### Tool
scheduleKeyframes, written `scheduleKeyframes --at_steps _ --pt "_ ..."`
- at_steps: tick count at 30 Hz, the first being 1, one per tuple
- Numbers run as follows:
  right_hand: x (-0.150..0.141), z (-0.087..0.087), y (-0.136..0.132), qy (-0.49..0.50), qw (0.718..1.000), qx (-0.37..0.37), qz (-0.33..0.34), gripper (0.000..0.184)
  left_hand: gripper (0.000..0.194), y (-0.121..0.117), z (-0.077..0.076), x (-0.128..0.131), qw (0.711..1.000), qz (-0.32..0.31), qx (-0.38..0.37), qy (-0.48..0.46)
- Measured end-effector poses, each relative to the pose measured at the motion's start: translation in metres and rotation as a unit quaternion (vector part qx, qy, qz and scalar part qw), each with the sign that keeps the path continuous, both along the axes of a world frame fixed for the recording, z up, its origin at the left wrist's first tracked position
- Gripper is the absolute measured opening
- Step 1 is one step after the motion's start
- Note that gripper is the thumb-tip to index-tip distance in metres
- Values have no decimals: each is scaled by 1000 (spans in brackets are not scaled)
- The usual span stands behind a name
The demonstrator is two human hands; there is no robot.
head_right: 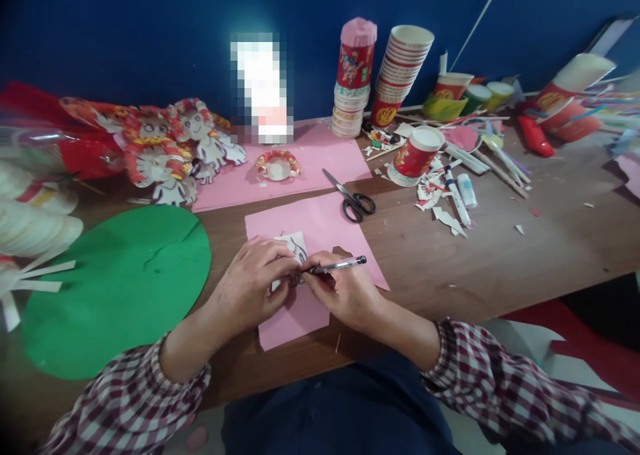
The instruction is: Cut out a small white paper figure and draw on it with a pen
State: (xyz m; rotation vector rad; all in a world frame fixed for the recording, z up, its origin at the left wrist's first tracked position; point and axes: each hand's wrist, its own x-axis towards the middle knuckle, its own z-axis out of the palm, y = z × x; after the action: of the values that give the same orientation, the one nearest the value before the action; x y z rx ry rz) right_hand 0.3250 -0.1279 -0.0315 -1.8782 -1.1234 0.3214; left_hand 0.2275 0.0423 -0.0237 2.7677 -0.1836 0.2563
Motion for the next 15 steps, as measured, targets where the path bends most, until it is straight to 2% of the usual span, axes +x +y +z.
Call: scheduleKeyframes --at_steps 15 --pt "0 2 1 9 1000 20 4 8 24 1 -1 0 1000 -1 -2 3"
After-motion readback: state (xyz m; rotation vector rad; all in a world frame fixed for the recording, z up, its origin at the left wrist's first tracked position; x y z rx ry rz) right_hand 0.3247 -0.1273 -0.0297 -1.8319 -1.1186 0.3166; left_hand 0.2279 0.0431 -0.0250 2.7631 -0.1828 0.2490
